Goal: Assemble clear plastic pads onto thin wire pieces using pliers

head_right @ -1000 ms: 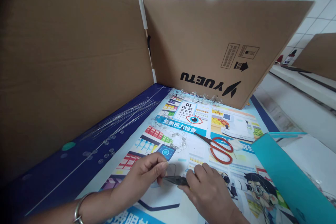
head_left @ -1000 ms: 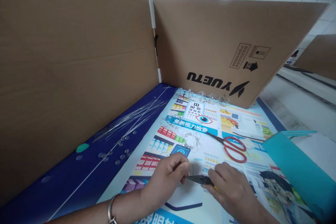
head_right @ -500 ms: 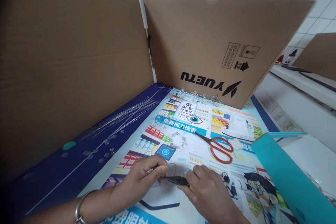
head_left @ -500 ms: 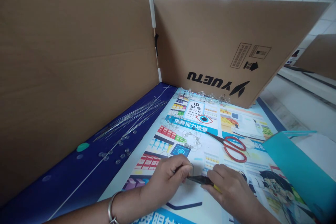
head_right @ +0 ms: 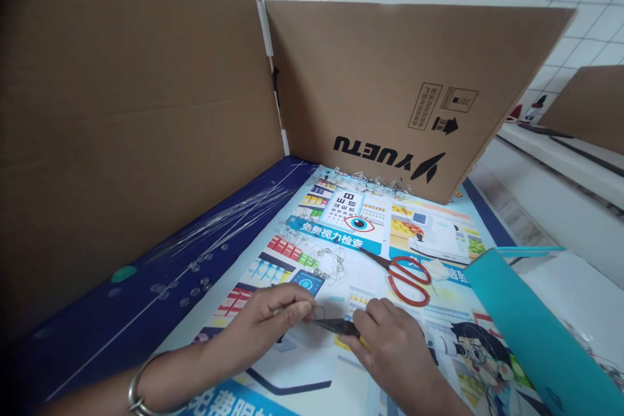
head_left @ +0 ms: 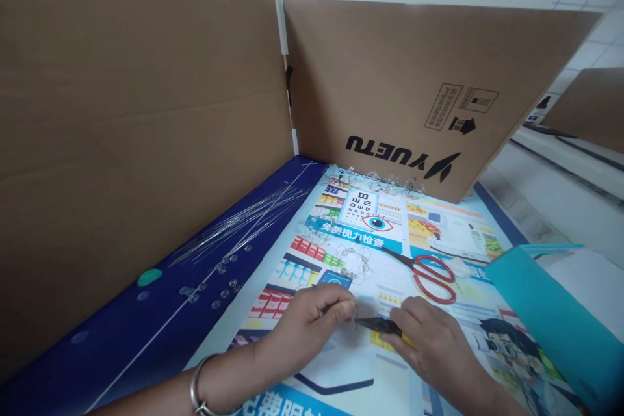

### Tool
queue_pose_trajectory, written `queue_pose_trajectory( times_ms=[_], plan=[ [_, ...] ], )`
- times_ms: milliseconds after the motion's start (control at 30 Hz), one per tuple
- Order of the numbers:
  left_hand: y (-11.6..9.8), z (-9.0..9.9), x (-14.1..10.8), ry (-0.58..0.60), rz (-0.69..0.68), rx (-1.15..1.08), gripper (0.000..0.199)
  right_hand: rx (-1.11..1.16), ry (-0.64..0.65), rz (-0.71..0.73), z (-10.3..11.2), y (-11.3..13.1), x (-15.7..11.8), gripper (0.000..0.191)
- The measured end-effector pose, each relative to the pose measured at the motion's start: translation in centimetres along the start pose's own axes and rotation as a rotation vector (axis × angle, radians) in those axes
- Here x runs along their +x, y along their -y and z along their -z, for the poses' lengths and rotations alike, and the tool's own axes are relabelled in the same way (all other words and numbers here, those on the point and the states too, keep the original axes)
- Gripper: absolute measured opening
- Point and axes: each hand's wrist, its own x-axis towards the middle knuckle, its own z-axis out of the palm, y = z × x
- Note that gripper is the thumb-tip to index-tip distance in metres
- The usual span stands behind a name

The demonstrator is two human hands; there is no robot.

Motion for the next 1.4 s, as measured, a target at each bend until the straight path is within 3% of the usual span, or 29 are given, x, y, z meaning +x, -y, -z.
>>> queue_pose_trajectory(
  times_ms=[133, 233, 433, 600, 800, 1400],
  plan=[
    [0.3, 0.5, 0.4, -0.008, -0.028, 0.059, 0.024, -0.027, -0.017, -0.008, 0.1, -0.2, 0.0, 0.025],
    [0.7, 0.5, 0.7, -0.019, 0.028, 0.015, 0.022, -0.036, -0.022, -0.041, -0.2, -0.2, -0.1, 0.023],
    [1.4, 0.1, 0.8, -0.044, 0.264, -0.346, 0.022, -0.039, -0.122, -0.131, -0.4, -0.4, -0.2, 0.019],
    [1.2, -0.4, 0.3, -0.058, 0.319, -0.516, 0.020, -0.103, -0.278, 0.010, 0.4, 0.6, 0.0, 0.022],
    [0.5, -0.9, -0.2, -0.063, 0.355, -0.534, 0.019, -0.245, -0.306, 0.149, 0.6, 1.7, -0.1, 0.022],
    [1.2, -1.6, -0.5, -0.075, 0.407, -0.468, 0.018, -0.320, -0.280, 0.181, 0.6, 2.4, -0.3, 0.022]
  ],
)
